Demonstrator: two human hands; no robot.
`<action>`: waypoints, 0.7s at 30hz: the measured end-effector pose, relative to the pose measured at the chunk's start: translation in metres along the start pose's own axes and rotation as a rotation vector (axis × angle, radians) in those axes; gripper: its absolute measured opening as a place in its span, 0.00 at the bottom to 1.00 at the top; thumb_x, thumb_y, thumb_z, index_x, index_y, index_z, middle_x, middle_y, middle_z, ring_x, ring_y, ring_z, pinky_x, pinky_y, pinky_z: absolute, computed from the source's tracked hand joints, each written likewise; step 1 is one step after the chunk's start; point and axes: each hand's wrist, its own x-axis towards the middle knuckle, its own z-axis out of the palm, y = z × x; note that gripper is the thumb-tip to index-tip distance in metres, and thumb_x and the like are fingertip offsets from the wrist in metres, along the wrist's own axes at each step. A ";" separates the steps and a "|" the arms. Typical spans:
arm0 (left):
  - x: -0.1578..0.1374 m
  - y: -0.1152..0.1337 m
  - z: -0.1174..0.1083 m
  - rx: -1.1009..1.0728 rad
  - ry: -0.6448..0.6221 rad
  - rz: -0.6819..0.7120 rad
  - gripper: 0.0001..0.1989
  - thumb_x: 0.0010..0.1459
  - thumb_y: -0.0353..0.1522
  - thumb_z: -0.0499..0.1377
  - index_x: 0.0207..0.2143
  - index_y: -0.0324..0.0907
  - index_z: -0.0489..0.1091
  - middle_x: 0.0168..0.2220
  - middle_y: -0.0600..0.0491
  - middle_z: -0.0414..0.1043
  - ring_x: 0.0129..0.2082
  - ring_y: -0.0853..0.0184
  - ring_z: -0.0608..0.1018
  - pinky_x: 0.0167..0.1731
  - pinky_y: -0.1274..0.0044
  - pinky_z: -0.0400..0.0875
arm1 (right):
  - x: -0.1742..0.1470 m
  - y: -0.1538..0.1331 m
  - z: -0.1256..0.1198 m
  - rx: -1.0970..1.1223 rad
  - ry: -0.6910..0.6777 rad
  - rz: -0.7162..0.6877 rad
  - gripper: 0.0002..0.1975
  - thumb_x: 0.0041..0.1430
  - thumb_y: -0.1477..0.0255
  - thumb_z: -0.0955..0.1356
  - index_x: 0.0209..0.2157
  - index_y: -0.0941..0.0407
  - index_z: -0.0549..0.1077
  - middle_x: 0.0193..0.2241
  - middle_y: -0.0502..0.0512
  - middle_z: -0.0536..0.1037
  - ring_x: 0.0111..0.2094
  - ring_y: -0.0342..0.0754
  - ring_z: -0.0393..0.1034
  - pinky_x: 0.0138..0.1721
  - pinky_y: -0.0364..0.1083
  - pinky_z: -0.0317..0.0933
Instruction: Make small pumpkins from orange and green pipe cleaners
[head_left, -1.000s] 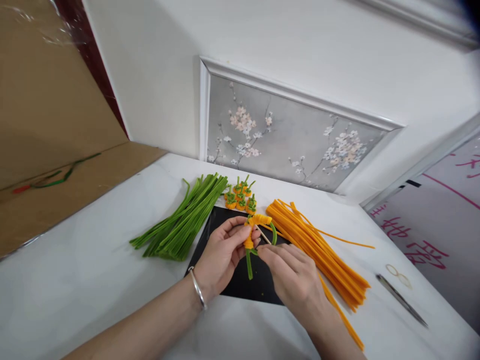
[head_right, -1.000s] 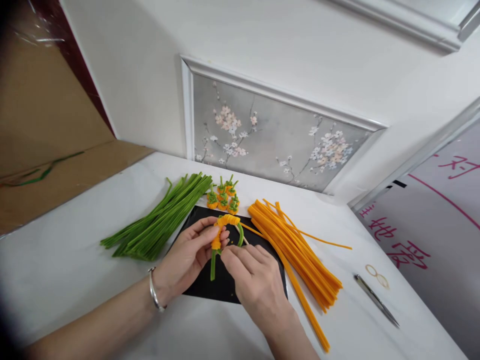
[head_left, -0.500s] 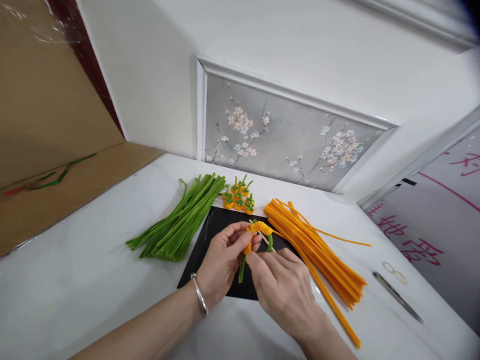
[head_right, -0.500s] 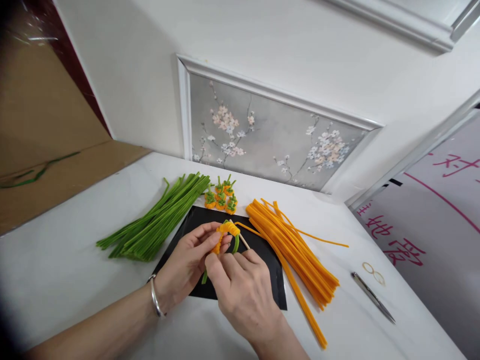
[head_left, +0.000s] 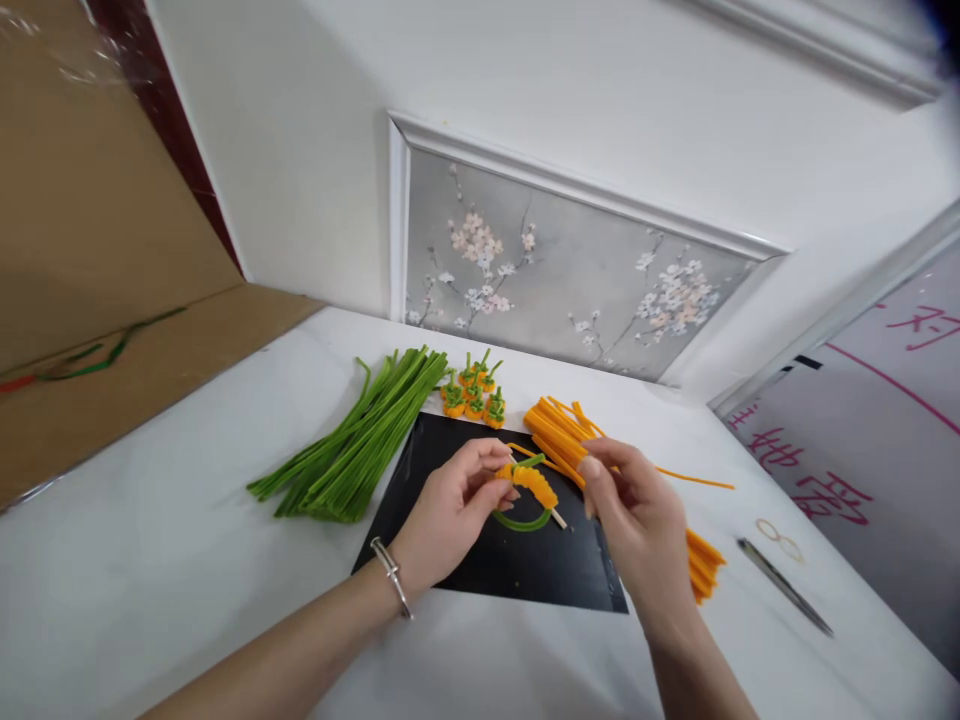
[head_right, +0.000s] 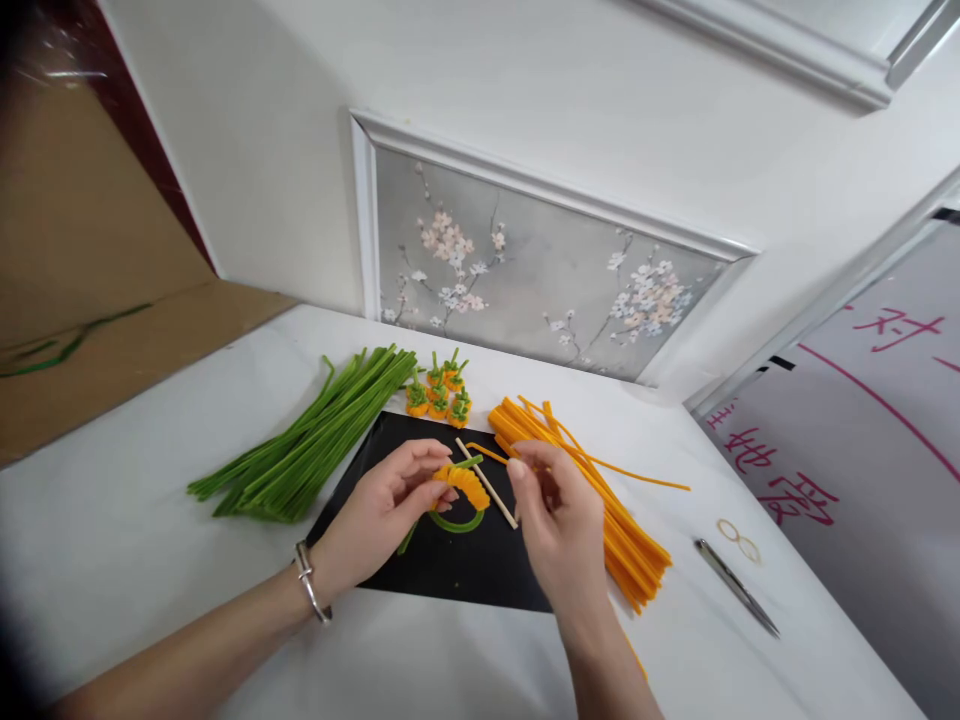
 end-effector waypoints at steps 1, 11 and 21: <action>-0.001 0.000 0.000 0.050 -0.030 0.032 0.09 0.58 0.30 0.58 0.42 0.41 0.66 0.38 0.52 0.75 0.33 0.69 0.78 0.38 0.76 0.74 | 0.003 0.001 -0.002 0.100 -0.073 0.116 0.11 0.61 0.64 0.65 0.40 0.56 0.72 0.26 0.50 0.75 0.20 0.41 0.64 0.21 0.41 0.60; -0.002 0.005 0.002 0.150 -0.092 0.059 0.08 0.54 0.30 0.62 0.38 0.42 0.70 0.36 0.53 0.73 0.37 0.67 0.76 0.39 0.77 0.71 | 0.002 0.002 0.015 0.241 -0.250 0.244 0.12 0.56 0.63 0.69 0.31 0.59 0.76 0.24 0.51 0.73 0.24 0.41 0.63 0.25 0.41 0.59; -0.007 0.005 0.001 0.362 -0.079 0.109 0.05 0.59 0.33 0.57 0.34 0.41 0.70 0.28 0.55 0.71 0.27 0.69 0.73 0.28 0.79 0.68 | -0.002 0.005 0.020 0.139 -0.274 0.133 0.10 0.59 0.66 0.66 0.28 0.58 0.73 0.21 0.48 0.70 0.21 0.39 0.59 0.22 0.39 0.55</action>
